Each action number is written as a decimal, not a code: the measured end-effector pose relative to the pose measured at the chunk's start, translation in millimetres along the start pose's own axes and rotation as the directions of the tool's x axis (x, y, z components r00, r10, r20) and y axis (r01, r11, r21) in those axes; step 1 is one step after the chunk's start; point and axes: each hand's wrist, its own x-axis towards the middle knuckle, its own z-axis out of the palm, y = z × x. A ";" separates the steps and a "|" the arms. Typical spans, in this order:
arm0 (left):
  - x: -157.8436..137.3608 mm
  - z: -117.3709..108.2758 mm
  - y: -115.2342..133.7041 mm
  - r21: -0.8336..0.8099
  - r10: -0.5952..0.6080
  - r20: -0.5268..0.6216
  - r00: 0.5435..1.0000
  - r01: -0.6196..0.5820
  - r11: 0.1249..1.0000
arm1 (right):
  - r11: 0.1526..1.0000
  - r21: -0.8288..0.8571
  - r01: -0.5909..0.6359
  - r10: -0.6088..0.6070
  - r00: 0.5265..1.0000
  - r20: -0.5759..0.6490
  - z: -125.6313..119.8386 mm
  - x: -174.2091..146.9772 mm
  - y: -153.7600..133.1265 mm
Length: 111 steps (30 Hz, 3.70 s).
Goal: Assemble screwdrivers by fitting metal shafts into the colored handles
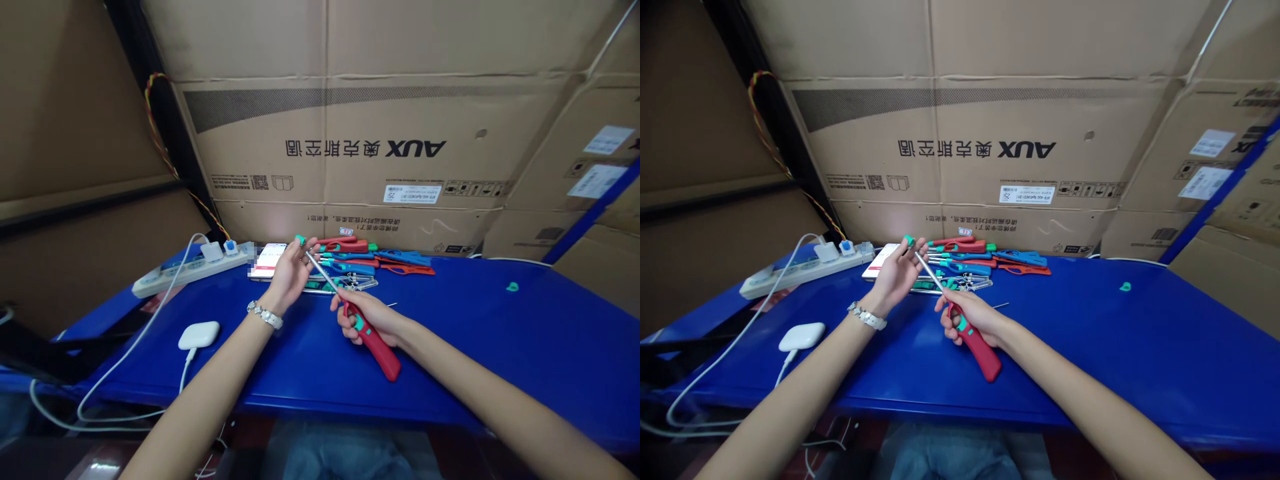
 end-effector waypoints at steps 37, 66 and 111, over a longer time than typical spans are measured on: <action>-29.1 12.1 -28.8 0.568 -0.115 0.327 0.938 -0.098 0.817 | 0.704 -0.429 0.566 -0.653 0.754 -0.077 -18.1 11.7 -1.9; -22.4 8.2 -52.0 0.295 -0.033 0.069 0.997 0.011 0.956 | 0.500 -0.800 0.332 -0.671 0.732 -0.116 -23.7 13.6 -12.2; -26.5 16.9 -57.1 0.184 -0.122 -0.130 0.984 0.144 0.972 | 0.210 -0.916 0.342 -0.477 0.854 0.209 -47.4 35.8 -60.5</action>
